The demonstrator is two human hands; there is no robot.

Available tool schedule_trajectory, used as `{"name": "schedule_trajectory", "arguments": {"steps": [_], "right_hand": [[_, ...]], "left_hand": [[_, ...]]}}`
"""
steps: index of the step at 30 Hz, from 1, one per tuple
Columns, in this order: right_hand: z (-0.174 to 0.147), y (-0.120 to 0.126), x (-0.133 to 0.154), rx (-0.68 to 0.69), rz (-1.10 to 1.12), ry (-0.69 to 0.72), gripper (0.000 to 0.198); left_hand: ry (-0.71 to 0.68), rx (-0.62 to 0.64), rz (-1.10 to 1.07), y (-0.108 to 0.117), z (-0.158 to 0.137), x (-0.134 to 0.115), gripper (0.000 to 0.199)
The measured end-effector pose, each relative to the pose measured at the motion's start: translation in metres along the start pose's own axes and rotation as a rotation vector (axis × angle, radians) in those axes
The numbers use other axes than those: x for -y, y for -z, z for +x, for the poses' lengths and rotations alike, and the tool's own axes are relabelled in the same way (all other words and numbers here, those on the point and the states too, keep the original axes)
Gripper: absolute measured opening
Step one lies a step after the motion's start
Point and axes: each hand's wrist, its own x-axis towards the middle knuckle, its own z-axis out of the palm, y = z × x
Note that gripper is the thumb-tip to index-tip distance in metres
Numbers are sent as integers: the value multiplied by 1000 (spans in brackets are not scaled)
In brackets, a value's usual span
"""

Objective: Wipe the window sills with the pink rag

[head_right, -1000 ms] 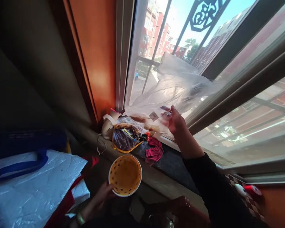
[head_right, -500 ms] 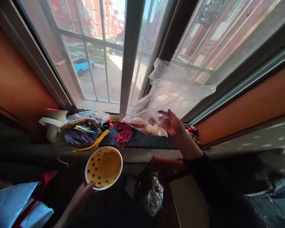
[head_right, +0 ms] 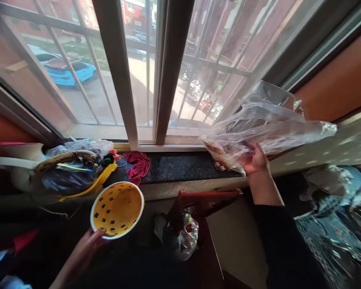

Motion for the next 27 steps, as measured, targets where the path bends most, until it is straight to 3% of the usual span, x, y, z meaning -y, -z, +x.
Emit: {"name": "schedule_trajectory", "arguments": {"steps": [3, 7, 12, 16, 22, 25, 27], "right_hand": [[-4, 2, -21, -2, -255, -83, 44], [-20, -23, -67, 178, -496, -278, 40], [-89, -102, -118, 431, -551, -565, 38], [-145, -180, -141, 634, -430, -671, 39], [-196, -294, -197, 941, -283, -545, 35], [-208, -330, -245, 1087, -366, -388, 30], [-213, -341, -276, 1138, -476, -311, 37]], "left_hand": [[-13, 22, -60, -4, -10, 0, 41], [-2, 38, -124, -2, -18, 4, 61], [12, 7, -168, 10, -24, 18, 64], [41, -37, -252, 15, -29, 28, 64], [29, -106, -360, 19, -31, 42, 53], [16, -139, -396, 21, -31, 49, 48], [6, -156, -419, 21, -29, 52, 47]]}}
